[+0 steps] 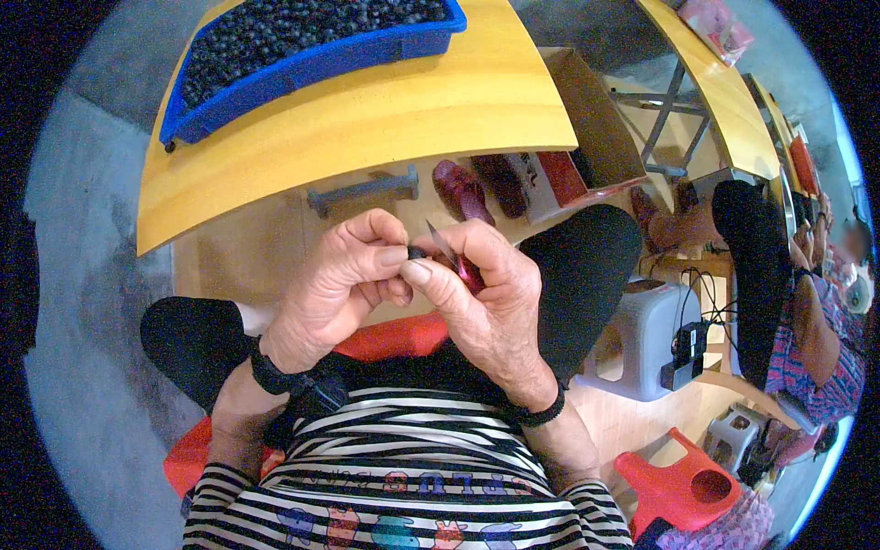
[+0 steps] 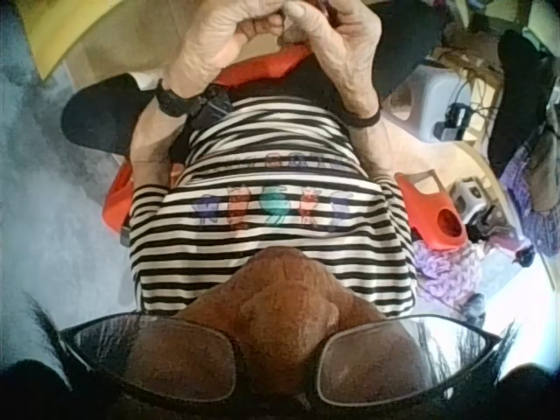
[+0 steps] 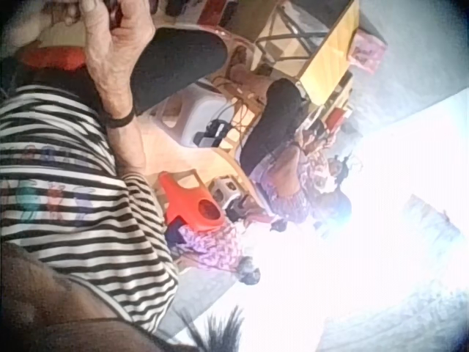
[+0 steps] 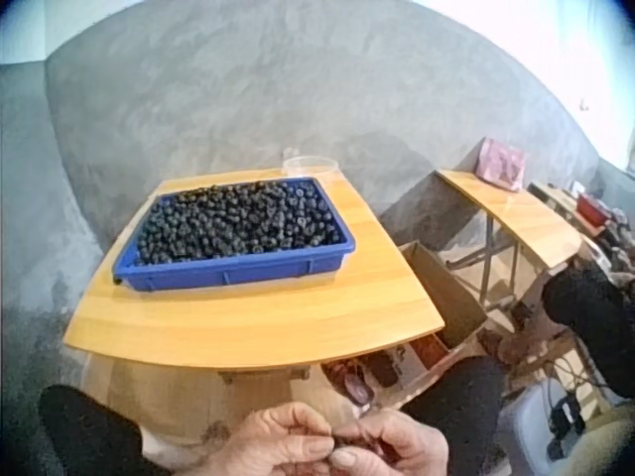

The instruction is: Cleaning and sorting blueberries using a small blade.

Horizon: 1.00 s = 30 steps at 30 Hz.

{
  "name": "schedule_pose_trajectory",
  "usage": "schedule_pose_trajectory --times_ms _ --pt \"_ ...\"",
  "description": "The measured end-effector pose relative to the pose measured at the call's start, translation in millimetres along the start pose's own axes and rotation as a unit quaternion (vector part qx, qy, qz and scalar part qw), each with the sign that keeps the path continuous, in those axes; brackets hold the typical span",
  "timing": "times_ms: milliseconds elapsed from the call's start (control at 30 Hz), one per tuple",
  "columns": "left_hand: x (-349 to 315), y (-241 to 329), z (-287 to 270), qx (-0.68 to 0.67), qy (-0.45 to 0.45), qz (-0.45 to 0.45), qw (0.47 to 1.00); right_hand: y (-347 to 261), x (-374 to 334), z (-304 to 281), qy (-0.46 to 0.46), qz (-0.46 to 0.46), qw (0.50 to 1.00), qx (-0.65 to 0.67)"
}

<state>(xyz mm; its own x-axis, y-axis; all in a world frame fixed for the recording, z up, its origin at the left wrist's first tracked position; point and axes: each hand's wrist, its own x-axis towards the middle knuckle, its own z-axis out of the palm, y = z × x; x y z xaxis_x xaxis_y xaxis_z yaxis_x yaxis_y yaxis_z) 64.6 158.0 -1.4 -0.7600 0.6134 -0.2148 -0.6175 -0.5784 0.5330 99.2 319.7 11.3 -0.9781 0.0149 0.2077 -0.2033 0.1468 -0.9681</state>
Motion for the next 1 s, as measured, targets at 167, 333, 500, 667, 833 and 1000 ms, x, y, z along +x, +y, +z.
schedule_pose_trajectory --times_ms 167,333,500,667,833,1000 --pt "2.1 -6.0 0.7 0.005 -0.013 0.009 1.0 2.2 -4.6 -3.4 -0.01 0.106 0.979 0.172" --pt "7.3 -7.1 -3.8 0.032 0.034 -0.003 0.999 1.7 -4.2 0.5 -0.005 0.121 0.981 0.154" --pt "16.2 -13.1 -7.9 0.112 0.045 0.022 0.992 19.1 -1.4 -2.3 -0.006 0.165 0.967 0.193" --pt "16.1 12.2 4.6 0.265 0.031 0.059 0.962 48.4 2.9 -27.3 0.077 0.279 0.902 0.319" --pt "4.3 81.2 18.3 0.464 0.178 0.257 0.829 64.5 11.2 -66.1 0.105 0.278 0.901 0.317" --pt "18.3 163.7 5.8 0.643 0.286 0.387 0.595 59.6 40.5 -96.1 0.158 0.25 0.916 0.273"
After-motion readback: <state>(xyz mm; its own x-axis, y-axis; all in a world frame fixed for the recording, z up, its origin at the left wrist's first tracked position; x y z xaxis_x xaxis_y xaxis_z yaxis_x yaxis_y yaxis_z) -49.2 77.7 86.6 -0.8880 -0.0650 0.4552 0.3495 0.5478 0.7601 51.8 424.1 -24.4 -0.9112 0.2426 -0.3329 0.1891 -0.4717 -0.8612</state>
